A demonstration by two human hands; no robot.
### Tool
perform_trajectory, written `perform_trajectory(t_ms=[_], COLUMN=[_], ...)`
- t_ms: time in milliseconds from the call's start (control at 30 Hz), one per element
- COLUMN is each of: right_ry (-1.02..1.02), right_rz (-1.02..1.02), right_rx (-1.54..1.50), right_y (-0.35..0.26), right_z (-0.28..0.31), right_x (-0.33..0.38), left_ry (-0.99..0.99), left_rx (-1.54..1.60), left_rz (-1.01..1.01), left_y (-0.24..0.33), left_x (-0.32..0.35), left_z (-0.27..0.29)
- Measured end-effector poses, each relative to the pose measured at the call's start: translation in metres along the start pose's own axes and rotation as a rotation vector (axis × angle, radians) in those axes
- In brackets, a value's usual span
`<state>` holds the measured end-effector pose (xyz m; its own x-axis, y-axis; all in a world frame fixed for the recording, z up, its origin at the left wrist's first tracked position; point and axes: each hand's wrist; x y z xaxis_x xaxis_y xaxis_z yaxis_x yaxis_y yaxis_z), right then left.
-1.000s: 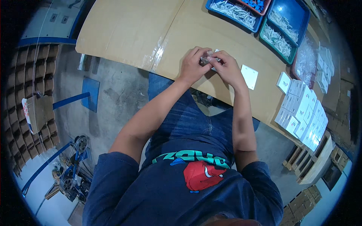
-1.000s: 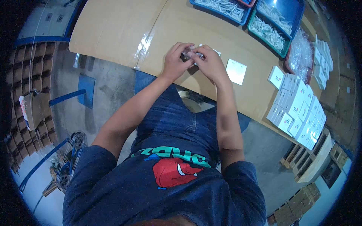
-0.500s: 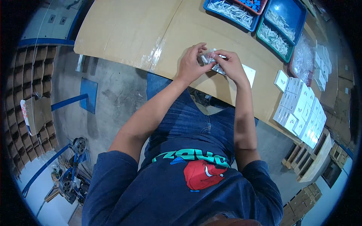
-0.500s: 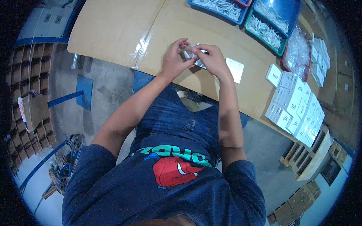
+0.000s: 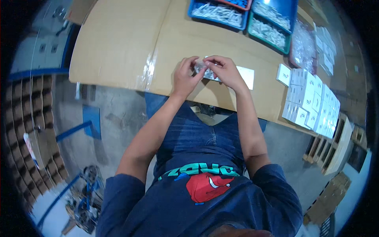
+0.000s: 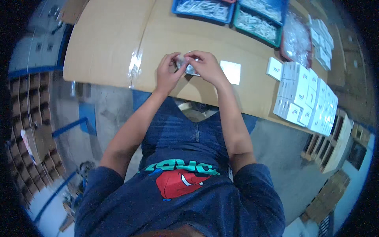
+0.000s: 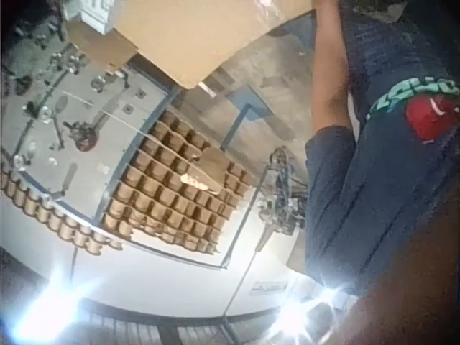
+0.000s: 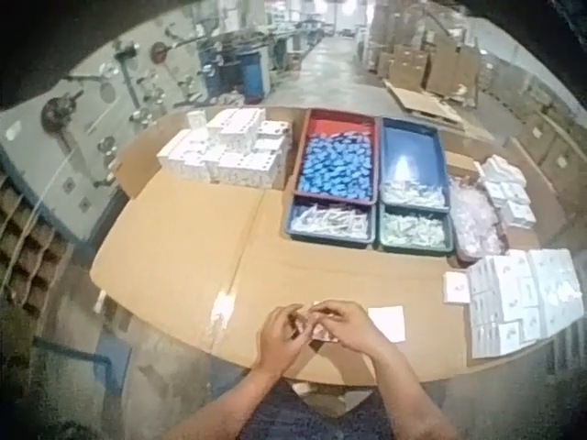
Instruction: Packaging electrical components into small white boxes at a factory workstation.
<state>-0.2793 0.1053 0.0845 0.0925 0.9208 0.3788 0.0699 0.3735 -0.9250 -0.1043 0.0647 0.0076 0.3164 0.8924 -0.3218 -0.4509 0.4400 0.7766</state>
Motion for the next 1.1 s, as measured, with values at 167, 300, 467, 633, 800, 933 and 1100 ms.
perform_trajectory(t_ms=[167,300,467,633,800,933,1100], right_ry=[0.119,0.374,0.896,0.840,0.916,0.918,0.888], right_rz=[0.139,0.333,0.388,0.260,0.203,0.198,0.218], right_rx=[-0.048,0.057,0.621,0.892,0.953,0.919,0.843], right_y=[0.014,0.028,0.002,-0.003,0.004,0.002,0.003], right_z=[0.056,0.137,0.199,0.215,0.212,0.205,0.226], right_x=[-0.020,-0.061,-0.085,-0.110,-0.127,-0.131,-0.126], left_ry=[-0.002,-0.020,-0.051,-0.036,-0.040,-0.035,-0.043], left_rx=[-0.037,-0.053,-0.067,-0.042,-0.032,-0.049,-0.022], left_rz=[0.061,0.064,0.045,0.039,0.038,0.047,0.038], left_y=[0.007,0.000,0.004,0.002,0.004,0.003,0.005], left_x=[0.000,0.002,0.002,0.002,0.003,0.002,0.000], left_z=[0.003,0.001,0.002,0.001,0.001,0.003,-0.001])
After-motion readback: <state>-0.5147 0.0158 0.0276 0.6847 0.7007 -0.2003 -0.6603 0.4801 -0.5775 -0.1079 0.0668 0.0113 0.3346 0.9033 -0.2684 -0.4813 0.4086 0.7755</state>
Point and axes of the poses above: each hand's wrist, its own x-axis away from the middle knuckle, its own z-axis out of the back of the hand, y = z × x, and after that the axes turned 12 degrees about -x, right-handed
